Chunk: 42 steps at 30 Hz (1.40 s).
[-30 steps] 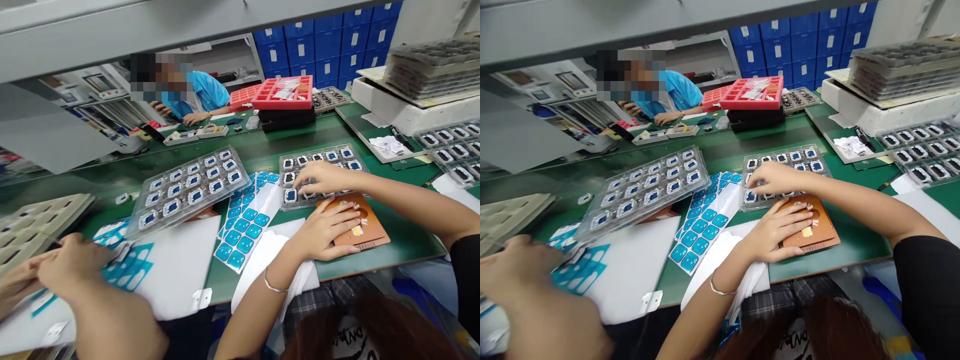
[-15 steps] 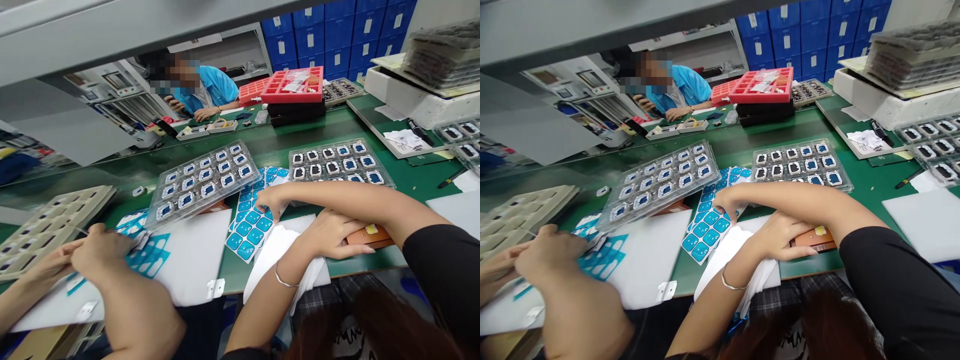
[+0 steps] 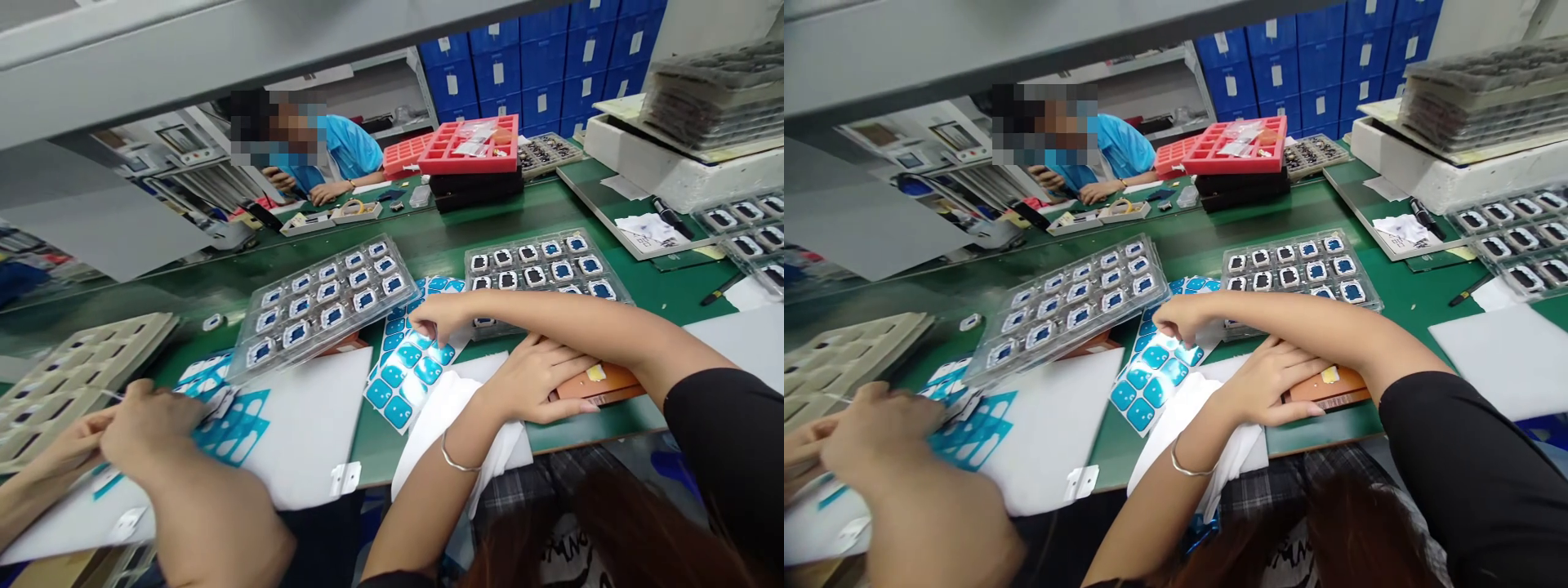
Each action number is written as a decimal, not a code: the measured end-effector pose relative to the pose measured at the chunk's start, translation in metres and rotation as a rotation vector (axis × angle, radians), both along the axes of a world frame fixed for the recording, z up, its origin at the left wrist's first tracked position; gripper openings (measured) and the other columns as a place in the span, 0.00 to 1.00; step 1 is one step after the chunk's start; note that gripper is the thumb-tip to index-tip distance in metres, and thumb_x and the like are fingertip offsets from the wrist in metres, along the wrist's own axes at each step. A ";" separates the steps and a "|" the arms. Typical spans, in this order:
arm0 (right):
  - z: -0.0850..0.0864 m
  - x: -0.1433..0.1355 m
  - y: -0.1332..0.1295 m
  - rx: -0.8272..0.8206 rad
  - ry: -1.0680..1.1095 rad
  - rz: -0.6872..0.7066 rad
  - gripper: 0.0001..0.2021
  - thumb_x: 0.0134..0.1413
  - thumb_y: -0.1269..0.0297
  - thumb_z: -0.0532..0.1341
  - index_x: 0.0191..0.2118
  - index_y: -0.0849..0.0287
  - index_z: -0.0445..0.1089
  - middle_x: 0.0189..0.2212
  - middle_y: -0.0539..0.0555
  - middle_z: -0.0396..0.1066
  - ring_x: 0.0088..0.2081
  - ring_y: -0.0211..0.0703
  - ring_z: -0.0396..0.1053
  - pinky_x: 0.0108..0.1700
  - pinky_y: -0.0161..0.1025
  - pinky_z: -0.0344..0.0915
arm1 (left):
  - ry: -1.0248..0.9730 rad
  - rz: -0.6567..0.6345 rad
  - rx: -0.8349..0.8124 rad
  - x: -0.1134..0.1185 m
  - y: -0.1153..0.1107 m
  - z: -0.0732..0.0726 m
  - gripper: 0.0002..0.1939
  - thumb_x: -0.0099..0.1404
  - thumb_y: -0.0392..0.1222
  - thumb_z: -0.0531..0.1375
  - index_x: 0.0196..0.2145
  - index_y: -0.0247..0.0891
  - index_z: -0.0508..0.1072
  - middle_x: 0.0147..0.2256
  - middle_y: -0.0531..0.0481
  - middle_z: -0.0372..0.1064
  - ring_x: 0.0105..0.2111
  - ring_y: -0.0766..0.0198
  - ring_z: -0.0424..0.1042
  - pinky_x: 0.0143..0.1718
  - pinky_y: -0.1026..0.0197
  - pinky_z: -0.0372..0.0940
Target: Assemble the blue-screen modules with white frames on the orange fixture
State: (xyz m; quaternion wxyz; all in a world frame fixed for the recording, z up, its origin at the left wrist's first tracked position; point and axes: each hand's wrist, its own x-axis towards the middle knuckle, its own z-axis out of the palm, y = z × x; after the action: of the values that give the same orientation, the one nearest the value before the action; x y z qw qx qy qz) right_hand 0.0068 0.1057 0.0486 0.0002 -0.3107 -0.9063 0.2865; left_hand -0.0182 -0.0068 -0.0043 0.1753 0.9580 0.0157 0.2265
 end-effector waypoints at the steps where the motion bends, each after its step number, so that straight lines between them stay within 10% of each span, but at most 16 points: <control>1: 0.004 0.006 -0.001 0.002 0.029 -0.010 0.16 0.45 0.84 0.67 0.29 0.60 0.61 0.28 0.44 0.67 0.34 0.35 0.65 0.36 0.31 0.57 | -0.007 -0.007 0.005 0.000 0.000 0.002 0.32 0.70 0.62 0.49 0.58 0.34 0.68 0.57 0.43 0.69 0.60 0.51 0.64 0.66 0.46 0.48; 17: -0.029 0.002 -0.008 0.087 -0.094 -0.109 0.17 0.41 0.71 0.74 0.40 0.61 0.74 0.49 0.59 0.62 0.53 0.58 0.59 0.38 0.38 0.61 | 0.044 0.054 -0.032 -0.002 0.001 -0.009 0.33 0.68 0.65 0.50 0.57 0.38 0.70 0.56 0.41 0.70 0.57 0.49 0.67 0.62 0.48 0.55; 26: -0.017 0.008 -0.009 -0.015 0.075 -0.067 0.09 0.48 0.76 0.69 0.30 0.62 0.67 0.32 0.49 0.69 0.35 0.37 0.65 0.35 0.32 0.59 | 0.069 0.027 -0.013 -0.003 0.000 -0.003 0.33 0.69 0.63 0.50 0.61 0.38 0.66 0.58 0.42 0.68 0.59 0.51 0.65 0.64 0.48 0.51; 33: 0.022 0.117 -0.065 0.302 0.560 -0.149 0.03 0.56 0.71 0.59 0.32 0.59 0.68 0.33 0.51 0.71 0.34 0.39 0.66 0.40 0.36 0.62 | -0.082 0.025 0.143 -0.002 0.002 0.004 0.30 0.71 0.60 0.47 0.58 0.36 0.68 0.58 0.43 0.68 0.61 0.52 0.62 0.62 0.46 0.52; 38: 0.012 0.199 -0.121 0.561 0.593 -0.132 0.08 0.60 0.70 0.57 0.35 0.53 0.73 0.32 0.51 0.75 0.37 0.42 0.70 0.45 0.43 0.63 | -0.458 0.136 0.193 -0.007 0.001 0.008 0.16 0.71 0.44 0.50 0.37 0.36 0.75 0.35 0.48 0.79 0.38 0.57 0.71 0.40 0.54 0.62; 42: -0.002 0.215 -0.148 0.503 0.482 -0.029 0.10 0.60 0.71 0.57 0.40 0.51 0.74 0.34 0.52 0.76 0.37 0.43 0.70 0.44 0.44 0.63 | -0.502 0.221 0.171 -0.008 0.000 0.014 0.14 0.70 0.42 0.50 0.32 0.37 0.73 0.32 0.49 0.77 0.35 0.59 0.66 0.38 0.54 0.60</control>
State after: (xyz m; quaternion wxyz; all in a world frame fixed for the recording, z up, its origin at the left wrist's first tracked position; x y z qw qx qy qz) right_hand 0.2221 -0.0422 0.0461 0.2947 -0.2374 -0.9179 0.1193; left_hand -0.0258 -0.0064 0.0092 0.0665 0.8758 0.0569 0.4746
